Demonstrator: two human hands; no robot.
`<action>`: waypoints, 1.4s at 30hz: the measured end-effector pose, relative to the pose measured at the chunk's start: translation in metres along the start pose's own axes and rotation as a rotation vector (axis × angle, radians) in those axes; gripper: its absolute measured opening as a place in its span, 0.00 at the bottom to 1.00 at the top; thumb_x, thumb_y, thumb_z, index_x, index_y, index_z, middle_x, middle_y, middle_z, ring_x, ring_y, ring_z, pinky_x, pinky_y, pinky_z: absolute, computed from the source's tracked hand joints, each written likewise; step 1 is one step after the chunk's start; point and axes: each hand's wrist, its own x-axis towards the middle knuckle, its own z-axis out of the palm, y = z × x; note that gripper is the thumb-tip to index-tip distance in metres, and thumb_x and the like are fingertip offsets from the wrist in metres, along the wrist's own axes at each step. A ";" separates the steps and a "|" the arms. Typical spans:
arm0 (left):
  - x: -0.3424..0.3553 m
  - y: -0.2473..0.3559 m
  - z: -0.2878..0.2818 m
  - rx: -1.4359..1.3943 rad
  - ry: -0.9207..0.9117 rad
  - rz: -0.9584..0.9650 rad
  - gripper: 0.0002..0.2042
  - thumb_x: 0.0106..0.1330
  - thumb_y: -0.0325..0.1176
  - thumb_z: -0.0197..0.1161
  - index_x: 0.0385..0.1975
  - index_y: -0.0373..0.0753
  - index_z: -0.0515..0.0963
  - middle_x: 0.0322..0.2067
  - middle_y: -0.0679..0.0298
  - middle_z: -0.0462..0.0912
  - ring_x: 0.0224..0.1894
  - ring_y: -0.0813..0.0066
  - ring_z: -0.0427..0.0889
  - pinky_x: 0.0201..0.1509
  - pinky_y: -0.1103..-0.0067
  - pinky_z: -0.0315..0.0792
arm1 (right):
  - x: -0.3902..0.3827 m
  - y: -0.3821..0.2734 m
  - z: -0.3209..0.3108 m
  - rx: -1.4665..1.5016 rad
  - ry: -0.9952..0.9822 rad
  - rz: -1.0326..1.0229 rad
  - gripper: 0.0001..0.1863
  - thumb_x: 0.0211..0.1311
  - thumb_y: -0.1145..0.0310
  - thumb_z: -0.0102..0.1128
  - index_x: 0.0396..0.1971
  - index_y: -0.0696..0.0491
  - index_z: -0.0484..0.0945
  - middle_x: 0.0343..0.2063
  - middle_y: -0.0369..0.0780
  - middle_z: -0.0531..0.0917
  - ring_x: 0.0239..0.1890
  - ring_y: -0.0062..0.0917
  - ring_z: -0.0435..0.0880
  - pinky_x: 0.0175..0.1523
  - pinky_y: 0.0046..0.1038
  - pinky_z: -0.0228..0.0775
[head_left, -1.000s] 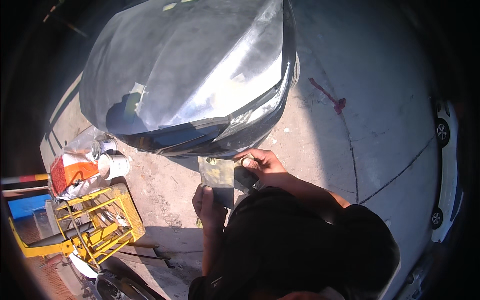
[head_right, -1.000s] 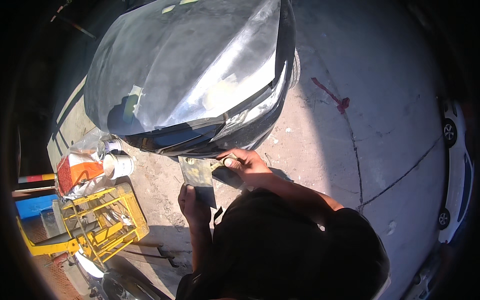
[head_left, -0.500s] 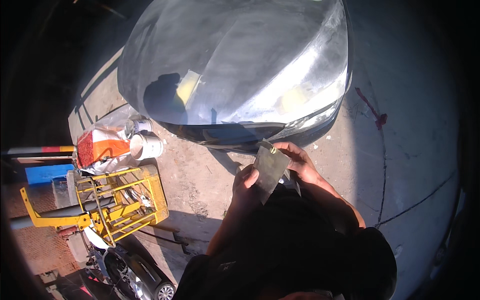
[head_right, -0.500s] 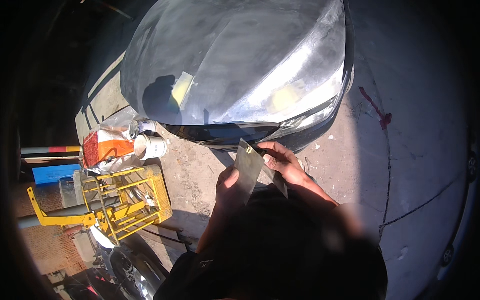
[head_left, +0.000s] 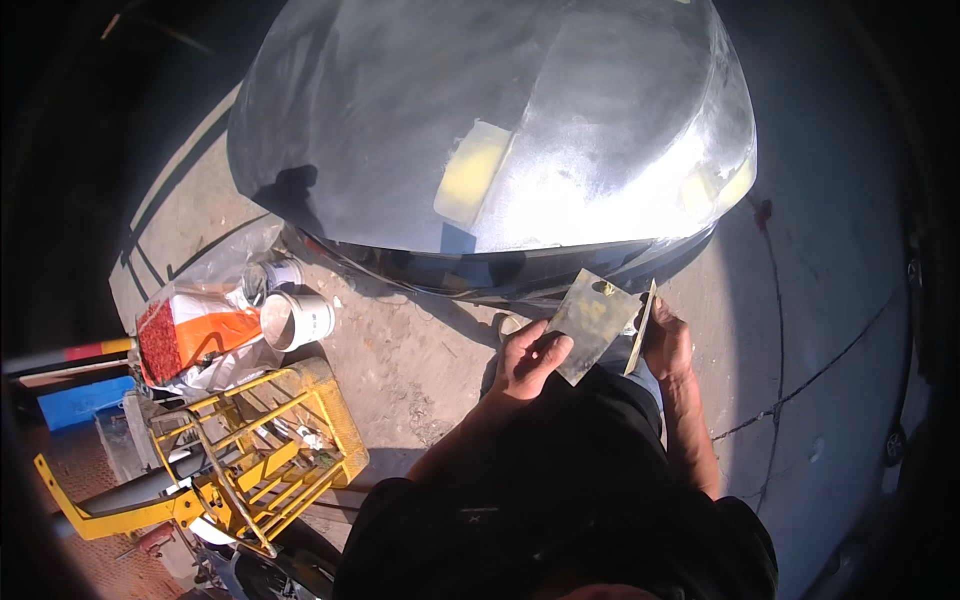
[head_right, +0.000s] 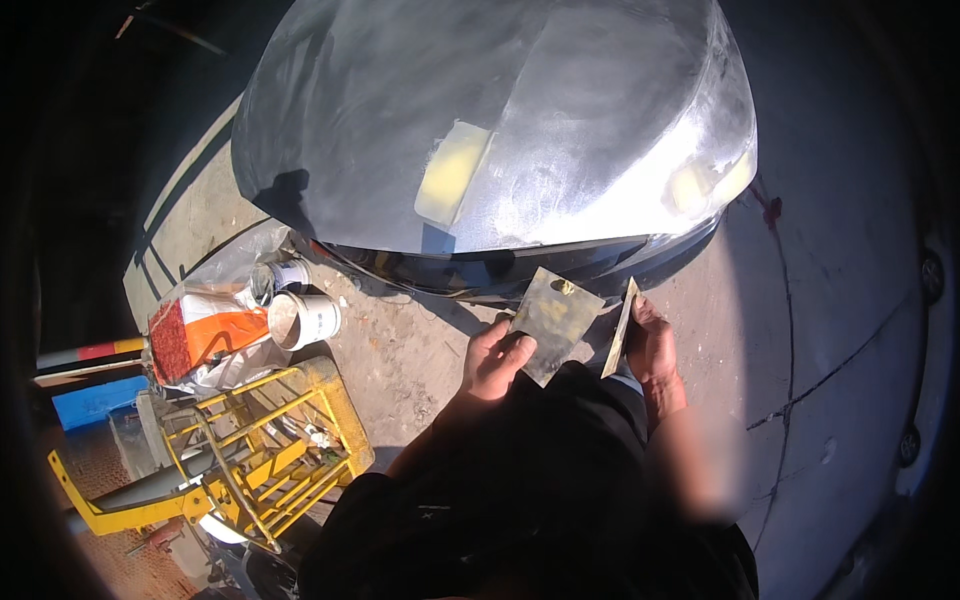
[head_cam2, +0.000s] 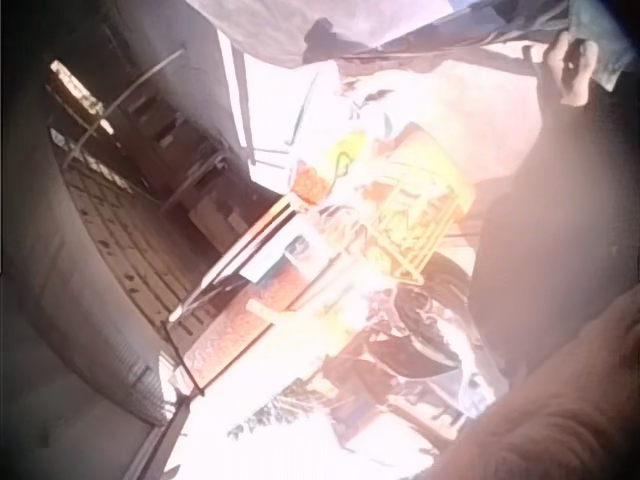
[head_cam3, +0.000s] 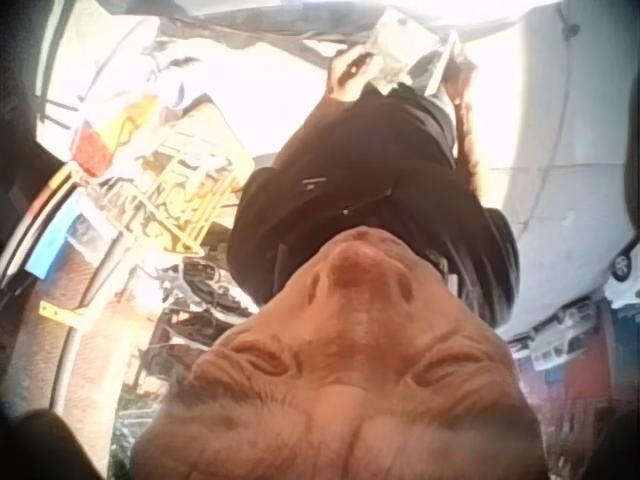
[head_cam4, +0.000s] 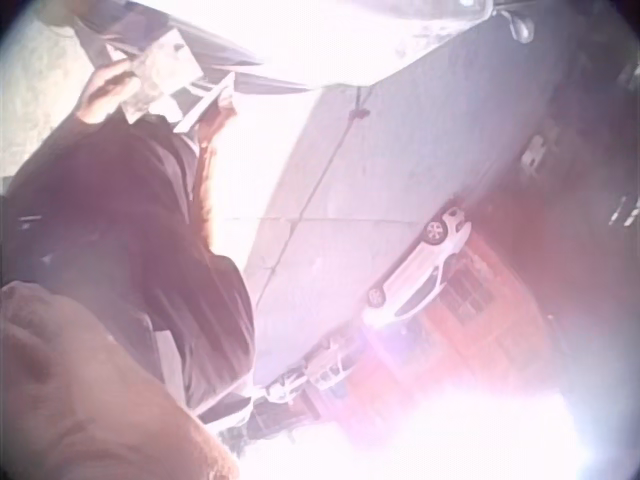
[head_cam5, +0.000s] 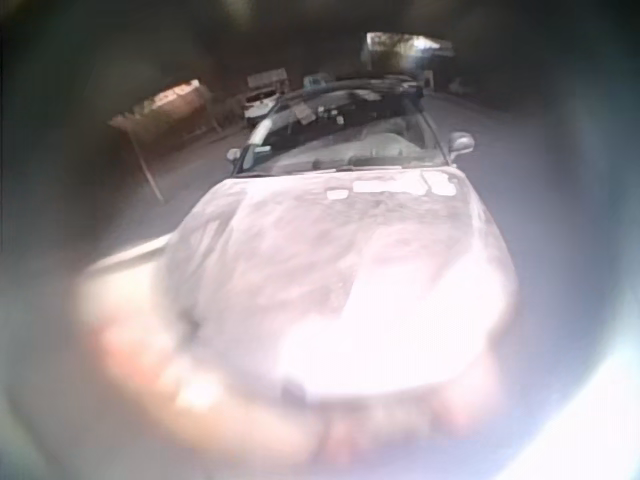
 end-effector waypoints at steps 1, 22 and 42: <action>-0.005 0.002 -0.014 0.014 0.008 -0.014 0.09 0.76 0.32 0.63 0.49 0.34 0.81 0.34 0.75 0.80 0.35 0.89 0.71 0.39 0.85 0.67 | 0.001 0.007 0.016 -0.008 0.013 0.005 0.20 0.73 0.54 0.62 0.51 0.55 0.80 0.41 0.37 0.86 0.43 0.27 0.83 0.50 0.31 0.74; -0.050 -0.004 -0.153 0.230 0.601 0.102 0.09 0.73 0.29 0.65 0.49 0.34 0.82 0.40 0.57 0.89 0.41 0.72 0.86 0.45 0.75 0.78 | 0.053 0.110 0.162 -0.147 0.044 0.271 0.20 0.74 0.61 0.58 0.57 0.58 0.77 0.51 0.39 0.84 0.55 0.27 0.81 0.62 0.33 0.71; 0.040 0.009 -0.066 0.828 0.008 0.873 0.16 0.58 0.23 0.73 0.47 0.31 0.83 0.44 0.53 0.88 0.38 0.53 0.87 0.43 0.67 0.79 | 0.014 0.061 0.207 0.234 0.088 -0.219 0.11 0.82 0.65 0.55 0.49 0.58 0.78 0.42 0.37 0.87 0.41 0.18 0.83 0.51 0.23 0.78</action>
